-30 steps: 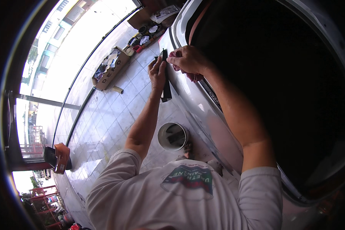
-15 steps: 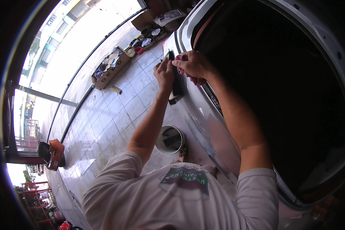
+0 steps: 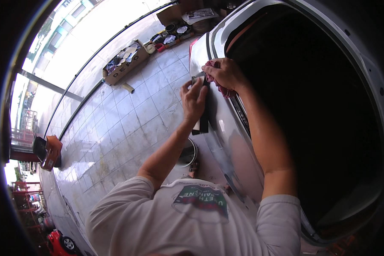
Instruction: The person sands the surface of a detached car trunk lid using a sanding block and a pink cloth. They repeatedly rub the block over the lid's surface and wipe it with the cloth, occasionally dipping the block into a bucket of water.
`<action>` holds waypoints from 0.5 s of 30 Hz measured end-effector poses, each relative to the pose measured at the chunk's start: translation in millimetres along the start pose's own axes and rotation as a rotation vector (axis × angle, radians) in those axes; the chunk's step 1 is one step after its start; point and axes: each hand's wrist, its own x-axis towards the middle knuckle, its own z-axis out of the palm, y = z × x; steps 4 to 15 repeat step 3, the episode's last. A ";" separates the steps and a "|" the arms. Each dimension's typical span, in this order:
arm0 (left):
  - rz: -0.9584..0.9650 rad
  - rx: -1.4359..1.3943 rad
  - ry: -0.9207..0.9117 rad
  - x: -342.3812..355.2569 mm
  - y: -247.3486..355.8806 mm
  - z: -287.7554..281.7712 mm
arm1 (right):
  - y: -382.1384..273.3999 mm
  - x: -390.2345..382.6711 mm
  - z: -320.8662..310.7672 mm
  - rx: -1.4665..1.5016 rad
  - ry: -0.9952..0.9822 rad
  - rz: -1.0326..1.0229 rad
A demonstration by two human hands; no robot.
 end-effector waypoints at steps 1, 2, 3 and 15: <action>-0.043 -0.040 -0.046 -21.9 9.8 -8.8 | -2.9 0.5 -1.7 0.021 -0.040 0.049; -0.092 -0.083 -0.079 -34.5 16.8 -12.1 | -4.8 1.6 -1.3 -0.030 -0.050 0.040; -0.099 -0.075 -0.107 -27.0 8.8 -12.8 | -4.8 2.9 0.2 -0.081 -0.059 0.029; -0.099 -0.075 -0.107 -27.0 8.8 -12.8 | -4.8 2.9 0.2 -0.081 -0.059 0.029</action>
